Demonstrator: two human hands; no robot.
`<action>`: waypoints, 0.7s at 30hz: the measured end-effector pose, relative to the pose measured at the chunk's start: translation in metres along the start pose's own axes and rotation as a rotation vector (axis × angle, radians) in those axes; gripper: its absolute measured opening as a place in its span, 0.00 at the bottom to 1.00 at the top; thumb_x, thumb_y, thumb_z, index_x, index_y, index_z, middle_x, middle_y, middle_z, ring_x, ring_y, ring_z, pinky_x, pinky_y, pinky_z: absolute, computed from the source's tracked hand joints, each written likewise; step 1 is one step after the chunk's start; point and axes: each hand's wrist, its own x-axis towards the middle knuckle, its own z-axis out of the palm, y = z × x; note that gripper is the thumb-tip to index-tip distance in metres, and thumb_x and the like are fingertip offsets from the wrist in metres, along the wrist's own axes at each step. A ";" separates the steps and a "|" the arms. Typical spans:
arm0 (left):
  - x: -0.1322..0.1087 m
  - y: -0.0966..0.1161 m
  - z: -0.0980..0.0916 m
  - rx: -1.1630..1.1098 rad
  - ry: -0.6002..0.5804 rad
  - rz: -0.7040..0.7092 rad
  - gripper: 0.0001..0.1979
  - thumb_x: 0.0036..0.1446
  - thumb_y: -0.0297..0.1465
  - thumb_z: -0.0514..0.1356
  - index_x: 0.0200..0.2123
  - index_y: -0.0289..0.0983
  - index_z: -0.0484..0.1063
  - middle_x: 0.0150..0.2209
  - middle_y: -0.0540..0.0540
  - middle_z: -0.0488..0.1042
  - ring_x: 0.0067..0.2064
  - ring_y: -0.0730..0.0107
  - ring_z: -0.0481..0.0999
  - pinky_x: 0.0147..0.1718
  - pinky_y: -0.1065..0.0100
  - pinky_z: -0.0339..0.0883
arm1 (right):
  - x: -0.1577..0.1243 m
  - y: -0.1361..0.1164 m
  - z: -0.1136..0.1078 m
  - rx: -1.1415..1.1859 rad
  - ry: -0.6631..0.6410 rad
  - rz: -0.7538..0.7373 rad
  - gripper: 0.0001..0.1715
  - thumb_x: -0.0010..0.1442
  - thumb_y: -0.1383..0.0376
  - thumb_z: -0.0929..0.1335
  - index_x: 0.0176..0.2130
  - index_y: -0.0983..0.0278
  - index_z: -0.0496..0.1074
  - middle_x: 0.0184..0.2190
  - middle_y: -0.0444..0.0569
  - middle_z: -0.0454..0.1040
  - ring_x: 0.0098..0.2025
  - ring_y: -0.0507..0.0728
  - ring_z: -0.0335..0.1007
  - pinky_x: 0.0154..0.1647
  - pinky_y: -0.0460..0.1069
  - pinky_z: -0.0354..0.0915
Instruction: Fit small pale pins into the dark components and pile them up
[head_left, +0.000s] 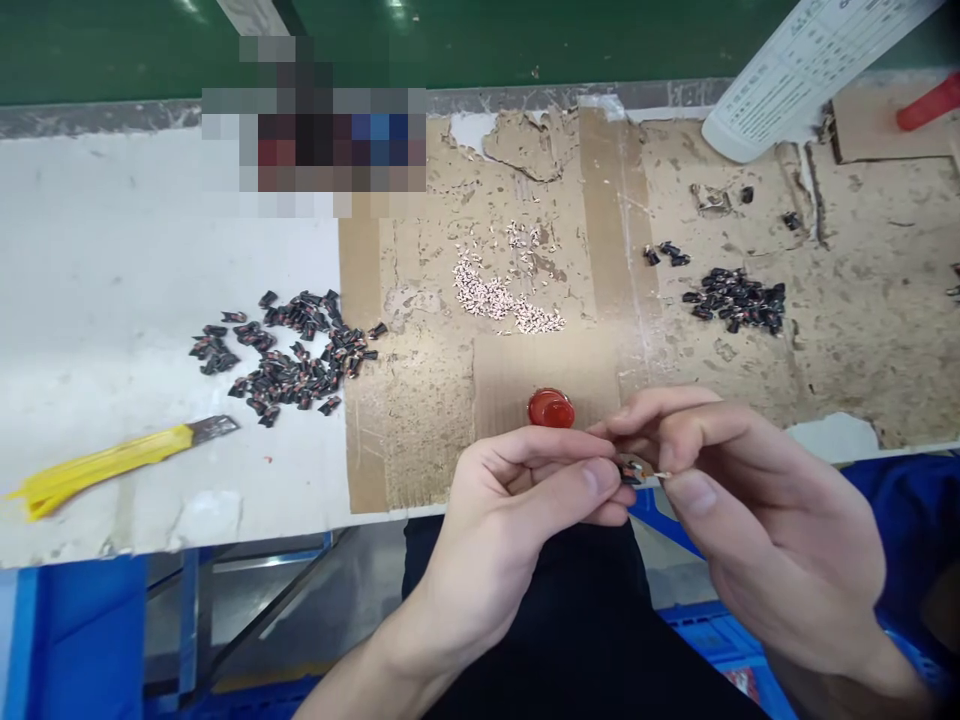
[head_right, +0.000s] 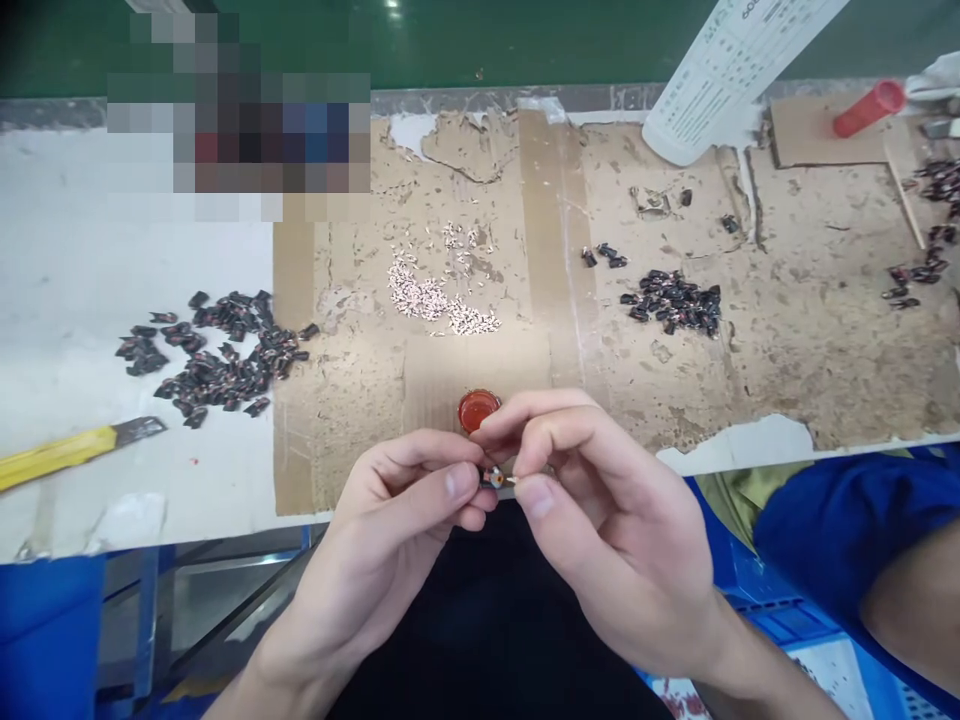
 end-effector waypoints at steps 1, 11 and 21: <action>0.000 0.000 0.000 0.001 -0.003 0.000 0.03 0.55 0.24 0.76 0.33 0.36 0.87 0.30 0.50 0.86 0.31 0.79 0.85 0.34 0.83 0.79 | 0.000 -0.001 -0.001 -0.024 -0.001 -0.009 0.06 0.72 0.69 0.69 0.42 0.57 0.74 0.49 0.45 0.78 0.49 0.50 0.79 0.51 0.40 0.76; -0.002 0.000 -0.001 0.006 -0.010 -0.006 0.03 0.57 0.24 0.75 0.34 0.35 0.87 0.30 0.51 0.86 0.31 0.80 0.85 0.35 0.83 0.80 | 0.003 -0.002 -0.002 -0.116 -0.039 -0.044 0.07 0.72 0.69 0.68 0.42 0.56 0.72 0.47 0.44 0.78 0.46 0.50 0.79 0.49 0.39 0.76; -0.003 0.000 -0.007 0.060 -0.017 0.015 0.03 0.59 0.23 0.74 0.34 0.36 0.87 0.29 0.52 0.86 0.31 0.80 0.85 0.36 0.83 0.79 | 0.009 0.000 -0.006 -0.168 -0.116 -0.076 0.09 0.70 0.72 0.70 0.42 0.57 0.73 0.45 0.43 0.78 0.48 0.48 0.78 0.50 0.37 0.75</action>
